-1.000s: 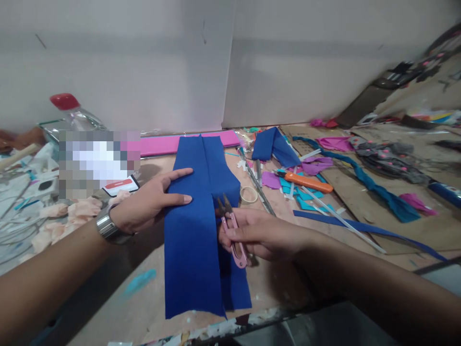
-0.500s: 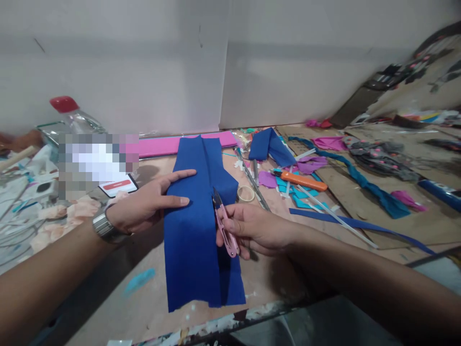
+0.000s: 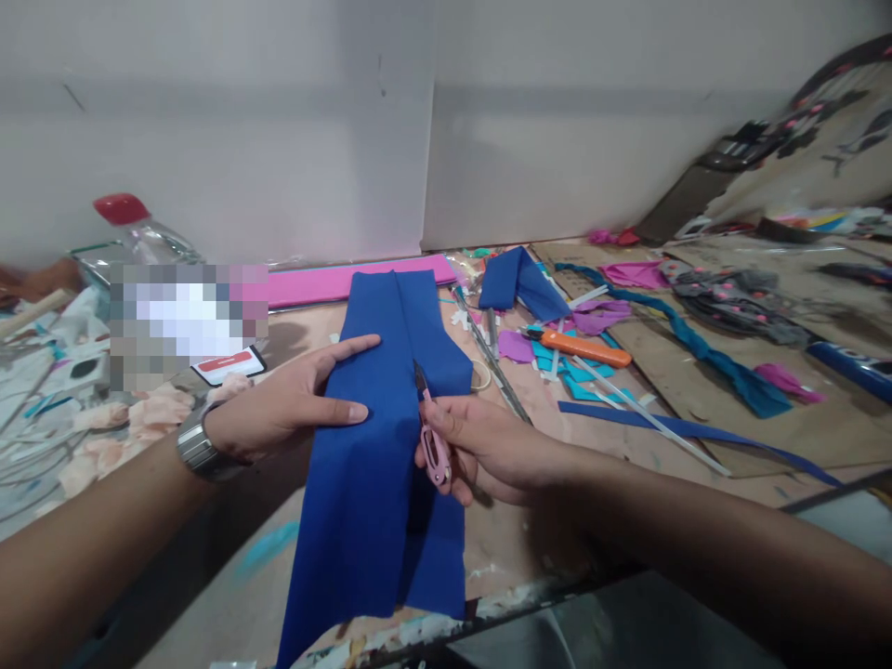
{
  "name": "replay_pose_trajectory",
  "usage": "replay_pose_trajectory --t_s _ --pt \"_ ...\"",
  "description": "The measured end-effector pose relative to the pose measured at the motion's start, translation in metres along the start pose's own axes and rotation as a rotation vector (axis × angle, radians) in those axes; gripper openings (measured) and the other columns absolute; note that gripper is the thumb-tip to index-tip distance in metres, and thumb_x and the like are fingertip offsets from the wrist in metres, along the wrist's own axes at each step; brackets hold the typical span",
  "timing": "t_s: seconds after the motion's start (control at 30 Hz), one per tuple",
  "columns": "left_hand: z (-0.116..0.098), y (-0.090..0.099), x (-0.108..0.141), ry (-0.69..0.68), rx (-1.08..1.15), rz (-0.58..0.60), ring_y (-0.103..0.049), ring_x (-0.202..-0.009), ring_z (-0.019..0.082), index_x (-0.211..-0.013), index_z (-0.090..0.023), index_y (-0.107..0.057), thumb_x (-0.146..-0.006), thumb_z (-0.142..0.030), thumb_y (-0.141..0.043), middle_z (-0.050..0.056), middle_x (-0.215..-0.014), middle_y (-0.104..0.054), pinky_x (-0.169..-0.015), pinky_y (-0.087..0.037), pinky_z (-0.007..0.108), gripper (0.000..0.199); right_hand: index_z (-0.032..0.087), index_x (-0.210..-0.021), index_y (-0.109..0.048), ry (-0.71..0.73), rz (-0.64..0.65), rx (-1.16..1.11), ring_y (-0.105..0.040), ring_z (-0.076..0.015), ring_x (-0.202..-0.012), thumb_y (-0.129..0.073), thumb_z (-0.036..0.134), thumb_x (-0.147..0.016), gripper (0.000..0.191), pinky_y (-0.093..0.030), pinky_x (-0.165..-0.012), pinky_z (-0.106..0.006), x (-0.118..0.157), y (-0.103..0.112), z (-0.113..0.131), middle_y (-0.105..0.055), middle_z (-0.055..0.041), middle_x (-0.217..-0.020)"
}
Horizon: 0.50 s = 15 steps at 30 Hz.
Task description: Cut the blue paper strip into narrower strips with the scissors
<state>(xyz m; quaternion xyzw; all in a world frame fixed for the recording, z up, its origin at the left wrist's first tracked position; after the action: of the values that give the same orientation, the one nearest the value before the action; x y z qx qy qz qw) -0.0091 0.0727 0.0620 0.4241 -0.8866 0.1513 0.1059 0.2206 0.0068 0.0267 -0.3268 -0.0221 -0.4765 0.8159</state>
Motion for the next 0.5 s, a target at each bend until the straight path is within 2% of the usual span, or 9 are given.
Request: replay_pose_trajectory --t_s 0.2,0.5 --pt "0.003 0.0001 0.002 0.007 0.007 0.016 -0.067 -0.125 0.032 -0.159 -0.03 -0.039 -0.075 -0.023 -0.09 0.014 -0.156 -0.054 -0.094 -0.064 0.033 0.099 0.015 -0.076 -0.064 0.024 -0.028 0.022 -0.057 -0.0089 -0.041 -0.074 0.06 -0.088 0.048 -0.045 -0.034 -0.017 -0.0018 -0.0002 -0.0052 -0.066 -0.0001 -0.057" --pt "0.0059 0.0019 -0.0005 -0.006 -0.045 0.014 -0.067 -0.124 0.032 -0.16 -0.032 -0.036 -0.076 -0.027 -0.09 0.013 -0.156 -0.054 -0.094 -0.063 0.037 0.1 0.015 -0.077 -0.063 -0.033 -0.07 0.077 -0.057 -0.0086 -0.039 -0.076 0.057 -0.088 0.045 -0.041 -0.033 -0.015 0.0023 -0.0011 0.0007 -0.066 0.0 -0.056"
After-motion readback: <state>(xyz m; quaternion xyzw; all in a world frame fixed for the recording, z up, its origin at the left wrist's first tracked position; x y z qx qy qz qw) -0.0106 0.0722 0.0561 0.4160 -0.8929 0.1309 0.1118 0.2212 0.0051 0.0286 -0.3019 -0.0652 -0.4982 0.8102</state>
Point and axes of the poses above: each hand's wrist, its own x-axis away from the middle knuckle, its own y-axis out of the back of the hand, z = x × y, the point moved 1 cm from there along -x, towards the middle knuckle
